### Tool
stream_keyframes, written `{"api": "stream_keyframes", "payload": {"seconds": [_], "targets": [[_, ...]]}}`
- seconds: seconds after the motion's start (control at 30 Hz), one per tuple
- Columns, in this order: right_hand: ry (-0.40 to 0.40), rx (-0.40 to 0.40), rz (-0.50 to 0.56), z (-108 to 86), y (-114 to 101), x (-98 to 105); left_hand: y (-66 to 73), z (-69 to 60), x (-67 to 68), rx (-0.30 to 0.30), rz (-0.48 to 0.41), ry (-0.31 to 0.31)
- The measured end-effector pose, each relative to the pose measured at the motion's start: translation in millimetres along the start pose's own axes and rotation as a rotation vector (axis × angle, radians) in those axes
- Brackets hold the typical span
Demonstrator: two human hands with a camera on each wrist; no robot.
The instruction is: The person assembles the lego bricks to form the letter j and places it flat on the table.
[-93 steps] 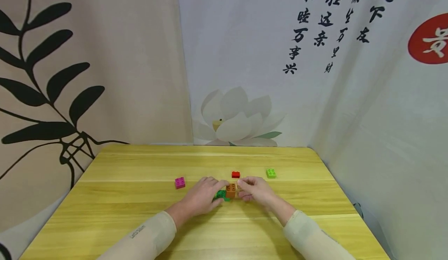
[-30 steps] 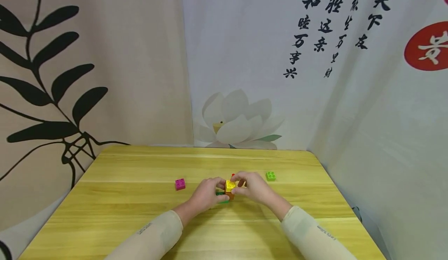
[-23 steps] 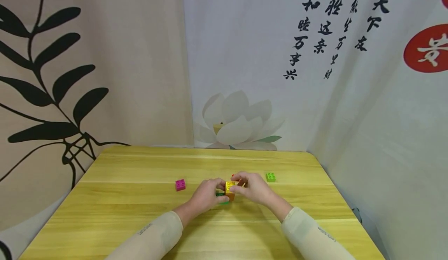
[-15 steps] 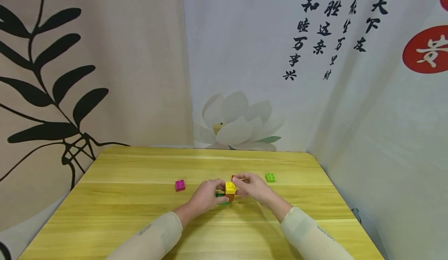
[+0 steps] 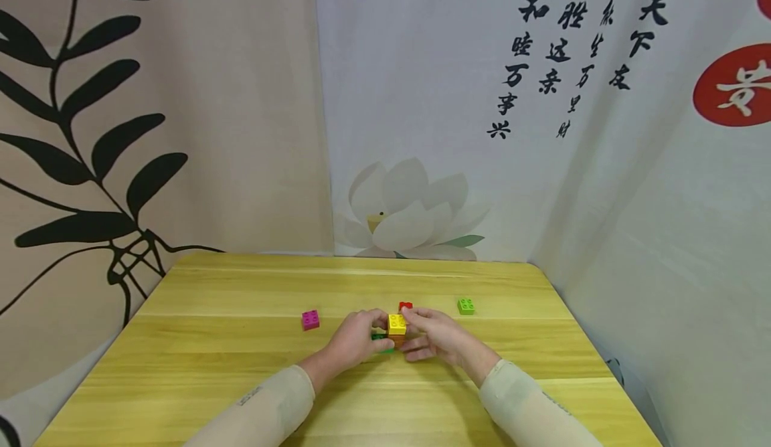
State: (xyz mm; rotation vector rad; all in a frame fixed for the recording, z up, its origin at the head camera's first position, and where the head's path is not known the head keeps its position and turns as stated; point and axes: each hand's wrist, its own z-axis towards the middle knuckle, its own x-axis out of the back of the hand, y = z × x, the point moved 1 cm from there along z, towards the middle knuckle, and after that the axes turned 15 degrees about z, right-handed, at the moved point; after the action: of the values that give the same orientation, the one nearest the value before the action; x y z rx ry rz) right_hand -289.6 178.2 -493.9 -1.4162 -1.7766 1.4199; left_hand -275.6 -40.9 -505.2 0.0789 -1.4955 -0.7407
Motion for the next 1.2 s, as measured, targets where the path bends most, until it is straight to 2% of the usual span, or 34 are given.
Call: {"api": "stream_keyframes", "payload": {"seconds": [0.33, 0.73, 0.93, 1.2], "targets": [[-0.036, -0.021, 0.027, 0.3, 3.7, -1.5, -0.6, -1.3, 0.6, -0.018, 0.008, 0.004], [-0.017, -0.036, 0.038, 6.9, 4.6, -0.1, -2.6, 0.6, -1.8, 0.0, 0.0, -0.003], [0.008, -0.039, 0.015, 8.1, 3.1, -4.2, -3.0, 0.9, -2.2, -0.01, -0.019, -0.01], [0.016, -0.043, 0.048, 8.5, 1.2, -5.9, -4.1, 2.6, -4.0, -0.022, -0.033, -0.003]]}}
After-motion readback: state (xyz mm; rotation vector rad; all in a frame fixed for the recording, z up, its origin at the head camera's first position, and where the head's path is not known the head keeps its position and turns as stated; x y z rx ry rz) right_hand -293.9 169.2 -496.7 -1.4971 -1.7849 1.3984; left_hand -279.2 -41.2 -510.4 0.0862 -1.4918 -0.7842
